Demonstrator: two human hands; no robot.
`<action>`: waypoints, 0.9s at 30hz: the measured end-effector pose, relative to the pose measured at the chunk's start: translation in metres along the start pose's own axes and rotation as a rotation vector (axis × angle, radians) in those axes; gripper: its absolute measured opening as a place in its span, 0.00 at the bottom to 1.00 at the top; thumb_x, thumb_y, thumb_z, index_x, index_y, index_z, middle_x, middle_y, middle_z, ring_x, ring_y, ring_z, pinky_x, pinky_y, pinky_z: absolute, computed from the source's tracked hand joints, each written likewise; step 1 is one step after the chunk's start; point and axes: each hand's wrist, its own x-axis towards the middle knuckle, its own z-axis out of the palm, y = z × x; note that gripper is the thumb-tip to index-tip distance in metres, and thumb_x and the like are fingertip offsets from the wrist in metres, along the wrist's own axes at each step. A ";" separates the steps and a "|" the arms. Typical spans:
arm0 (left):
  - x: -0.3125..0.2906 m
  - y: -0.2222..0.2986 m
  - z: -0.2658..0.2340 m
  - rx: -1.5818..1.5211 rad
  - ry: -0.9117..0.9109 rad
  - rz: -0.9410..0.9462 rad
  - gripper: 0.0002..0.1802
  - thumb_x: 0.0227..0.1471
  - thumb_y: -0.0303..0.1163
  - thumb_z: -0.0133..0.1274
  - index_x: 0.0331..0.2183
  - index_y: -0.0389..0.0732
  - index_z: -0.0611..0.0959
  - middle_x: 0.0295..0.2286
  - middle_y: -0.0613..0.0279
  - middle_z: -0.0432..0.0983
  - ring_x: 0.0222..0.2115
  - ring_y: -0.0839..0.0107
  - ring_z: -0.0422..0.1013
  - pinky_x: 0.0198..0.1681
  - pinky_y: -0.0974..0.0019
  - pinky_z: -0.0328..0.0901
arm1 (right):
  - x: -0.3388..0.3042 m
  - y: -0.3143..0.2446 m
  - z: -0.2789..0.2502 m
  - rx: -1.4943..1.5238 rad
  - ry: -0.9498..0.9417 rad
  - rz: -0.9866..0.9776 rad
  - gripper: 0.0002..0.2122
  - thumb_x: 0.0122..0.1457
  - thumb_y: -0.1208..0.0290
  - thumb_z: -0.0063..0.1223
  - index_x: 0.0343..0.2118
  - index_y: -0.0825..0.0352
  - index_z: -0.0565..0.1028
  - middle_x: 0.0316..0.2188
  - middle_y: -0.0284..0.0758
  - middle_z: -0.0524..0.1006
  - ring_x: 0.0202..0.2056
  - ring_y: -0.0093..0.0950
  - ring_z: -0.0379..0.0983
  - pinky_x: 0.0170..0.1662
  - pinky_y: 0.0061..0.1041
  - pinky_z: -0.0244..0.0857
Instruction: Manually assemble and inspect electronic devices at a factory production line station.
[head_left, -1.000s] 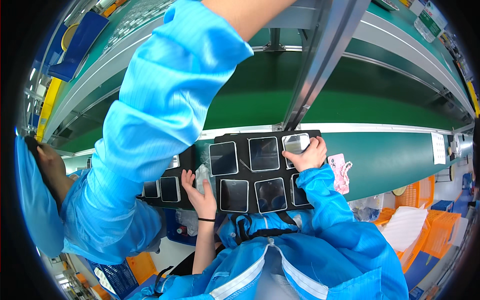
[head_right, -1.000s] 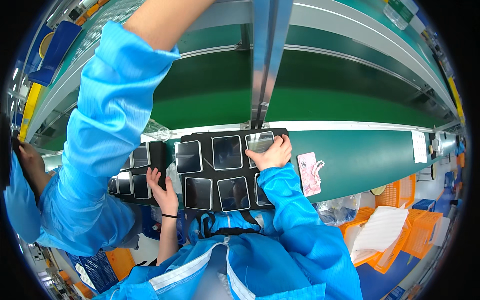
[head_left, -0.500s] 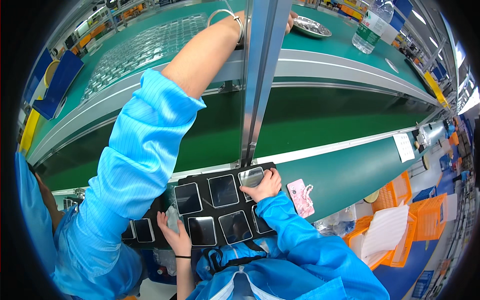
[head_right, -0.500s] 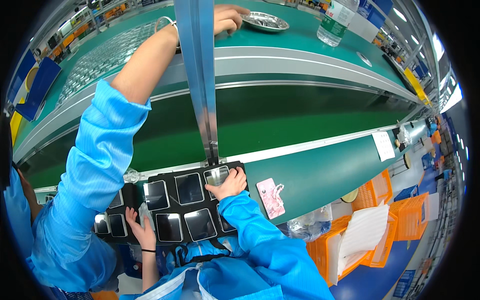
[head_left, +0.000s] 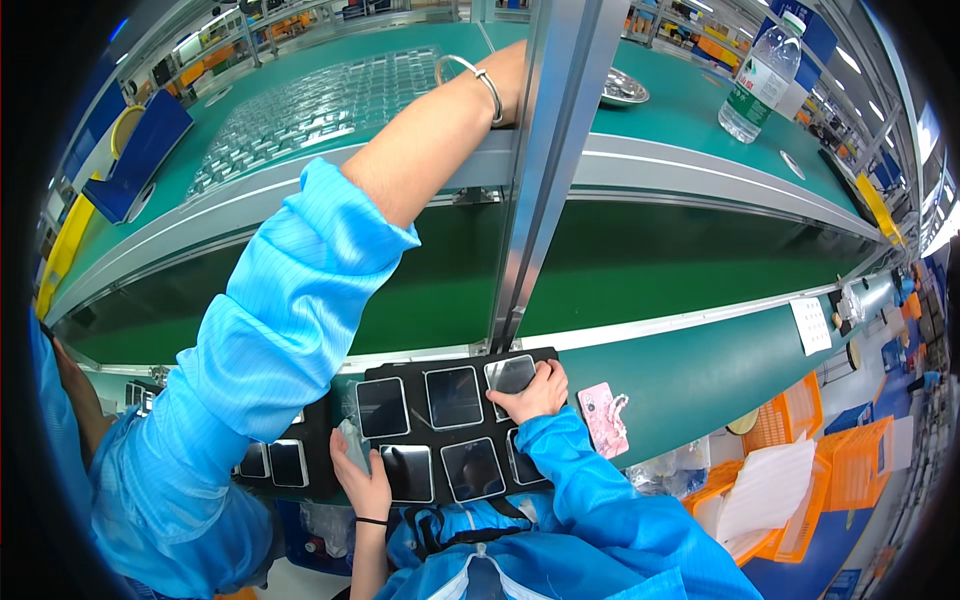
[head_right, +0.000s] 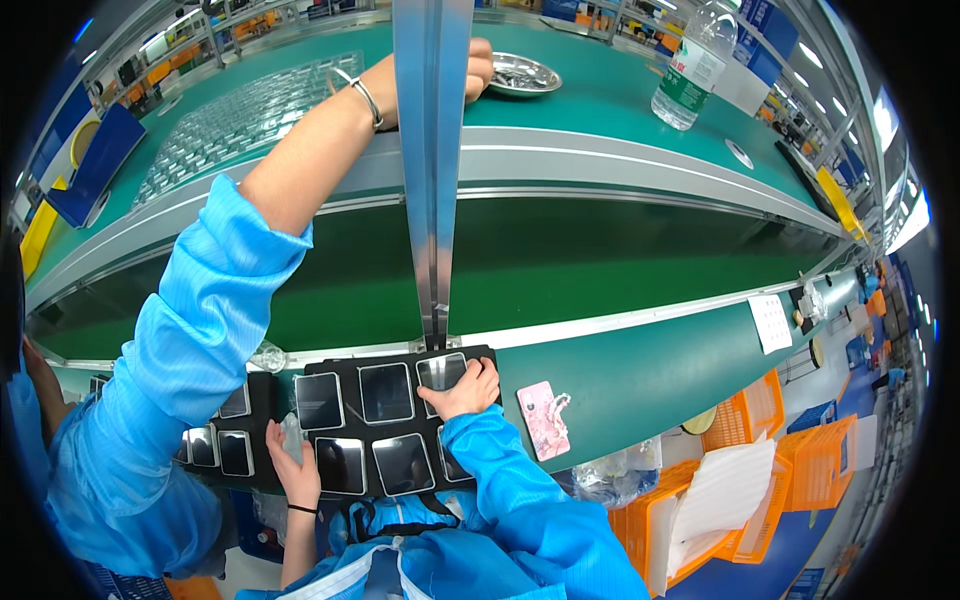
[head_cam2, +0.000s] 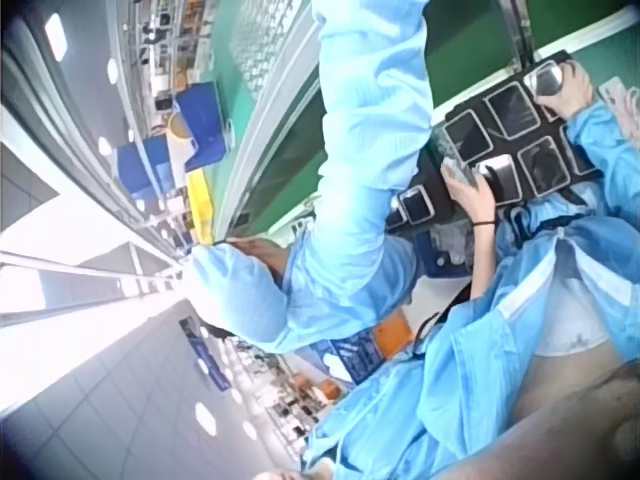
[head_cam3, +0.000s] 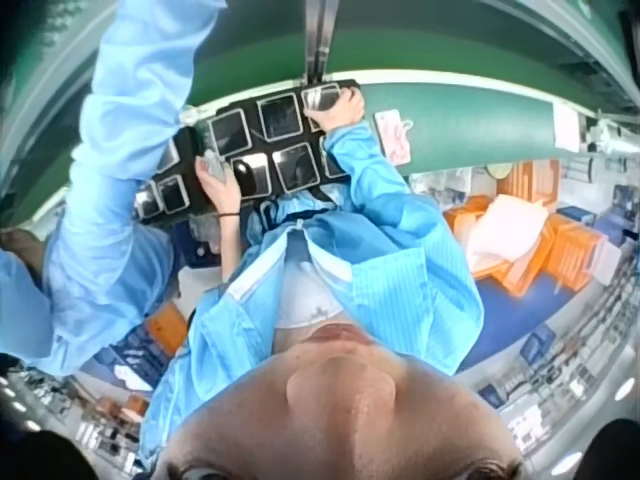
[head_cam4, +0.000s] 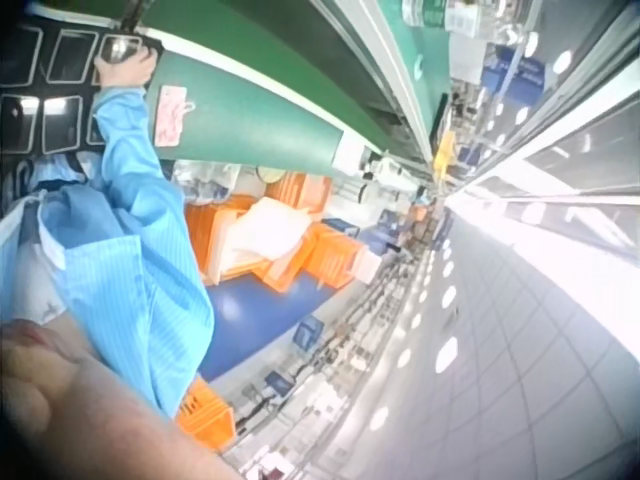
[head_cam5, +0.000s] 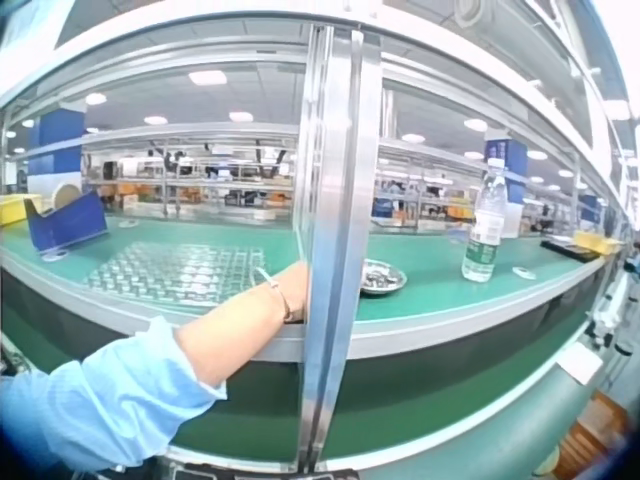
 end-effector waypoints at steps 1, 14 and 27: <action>-0.001 -0.001 0.000 0.013 -0.014 0.002 0.37 0.46 0.22 0.51 0.57 0.31 0.57 0.54 0.38 0.59 0.54 0.48 0.59 0.59 0.53 0.51 | -0.001 0.000 0.000 -0.007 0.006 -0.004 0.42 0.25 0.51 0.74 0.43 0.70 0.66 0.52 0.47 0.60 0.54 0.45 0.55 0.58 0.40 0.51; -0.013 -0.020 0.011 0.138 -0.193 -0.085 0.39 0.49 0.32 0.53 0.57 0.30 0.55 0.53 0.36 0.60 0.54 0.44 0.58 0.58 0.53 0.51 | -0.001 0.000 0.001 0.026 0.031 -0.029 0.43 0.26 0.55 0.73 0.47 0.71 0.65 0.53 0.48 0.60 0.55 0.46 0.55 0.58 0.41 0.50; -0.021 0.003 0.011 0.311 -0.274 -0.064 0.37 0.51 0.35 0.50 0.57 0.30 0.56 0.52 0.39 0.63 0.53 0.47 0.60 0.59 0.51 0.49 | -0.001 0.006 0.007 -0.087 0.031 -0.087 0.42 0.28 0.47 0.71 0.44 0.73 0.67 0.52 0.46 0.61 0.54 0.44 0.55 0.57 0.40 0.51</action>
